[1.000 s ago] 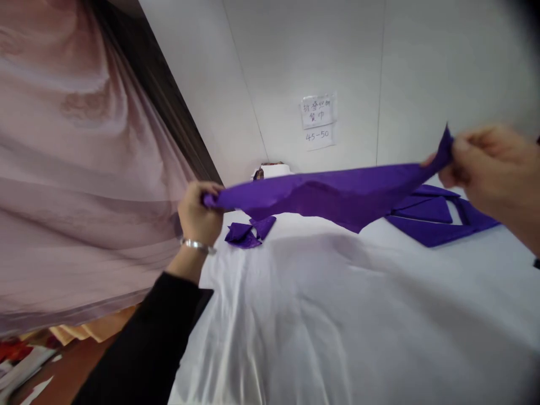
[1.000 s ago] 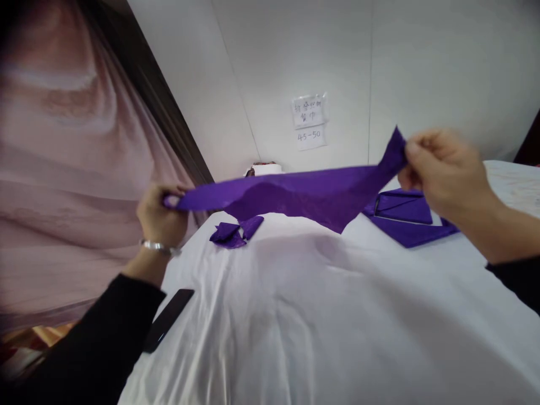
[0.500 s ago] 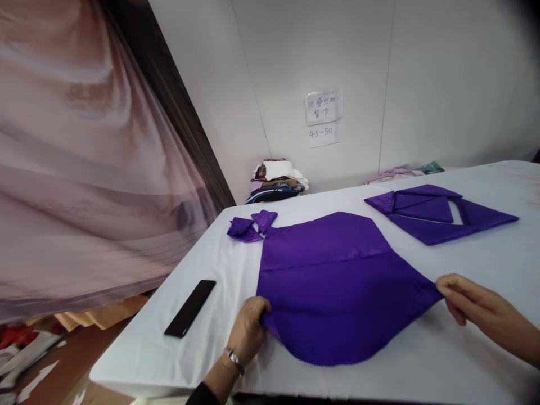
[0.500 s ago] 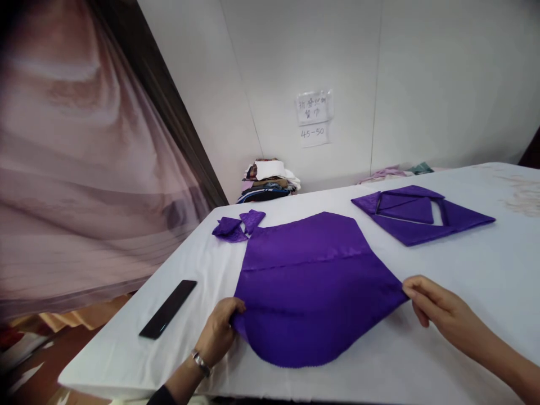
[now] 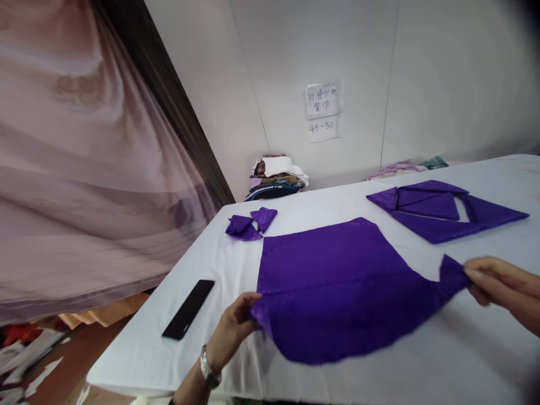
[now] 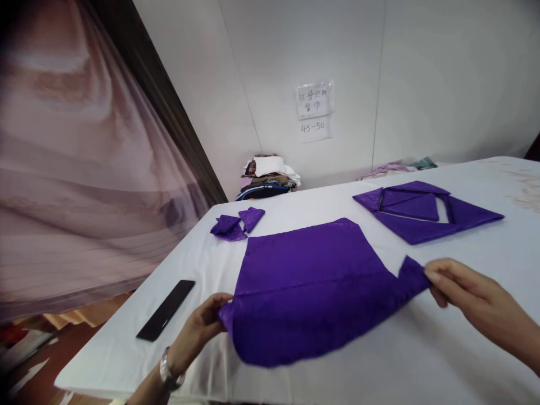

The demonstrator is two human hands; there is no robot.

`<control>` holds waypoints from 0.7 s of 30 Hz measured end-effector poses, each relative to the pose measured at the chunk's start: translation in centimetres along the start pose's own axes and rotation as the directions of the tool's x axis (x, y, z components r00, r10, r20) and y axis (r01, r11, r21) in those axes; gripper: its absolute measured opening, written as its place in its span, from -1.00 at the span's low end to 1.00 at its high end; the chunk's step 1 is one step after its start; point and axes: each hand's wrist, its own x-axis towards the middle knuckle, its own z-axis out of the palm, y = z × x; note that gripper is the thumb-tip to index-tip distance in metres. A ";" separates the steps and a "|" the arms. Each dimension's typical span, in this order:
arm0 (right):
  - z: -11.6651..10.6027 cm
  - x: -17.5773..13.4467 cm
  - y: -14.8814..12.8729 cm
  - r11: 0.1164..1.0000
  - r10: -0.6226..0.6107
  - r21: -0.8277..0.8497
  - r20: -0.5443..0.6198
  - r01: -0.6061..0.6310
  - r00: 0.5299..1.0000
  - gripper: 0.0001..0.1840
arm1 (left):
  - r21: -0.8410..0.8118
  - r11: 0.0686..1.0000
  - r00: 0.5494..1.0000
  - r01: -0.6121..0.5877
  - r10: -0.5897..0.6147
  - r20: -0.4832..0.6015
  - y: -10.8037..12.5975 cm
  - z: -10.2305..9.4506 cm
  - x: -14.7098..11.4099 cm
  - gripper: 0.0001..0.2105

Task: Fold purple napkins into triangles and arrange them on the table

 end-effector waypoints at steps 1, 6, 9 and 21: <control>0.4 1.4 -0.2 1.000 -0.024 0.010 0.022 0.023 0.999 -0.68 | -0.052 0.999 1.000 0.006 -0.007 -0.012 0.2 -0.3 1.1 -0.66; 4.6 9.3 -0.4 0.996 -0.089 -0.007 -0.002 0.089 0.996 -0.72 | -0.144 0.989 0.988 -0.036 0.014 -0.151 -0.5 -0.8 8.3 -0.65; 7.5 13.8 0.1 0.989 -0.122 -0.085 -0.038 0.118 0.992 -0.78 | -0.123 0.992 0.961 -0.018 -0.017 -0.276 -1.9 -0.6 12.9 -0.61; 13.9 19.7 3.7 0.885 0.011 -0.464 -0.042 -0.030 0.999 -0.73 | 0.232 0.968 0.819 0.094 0.058 -0.571 -5.6 0.3 21.0 -0.63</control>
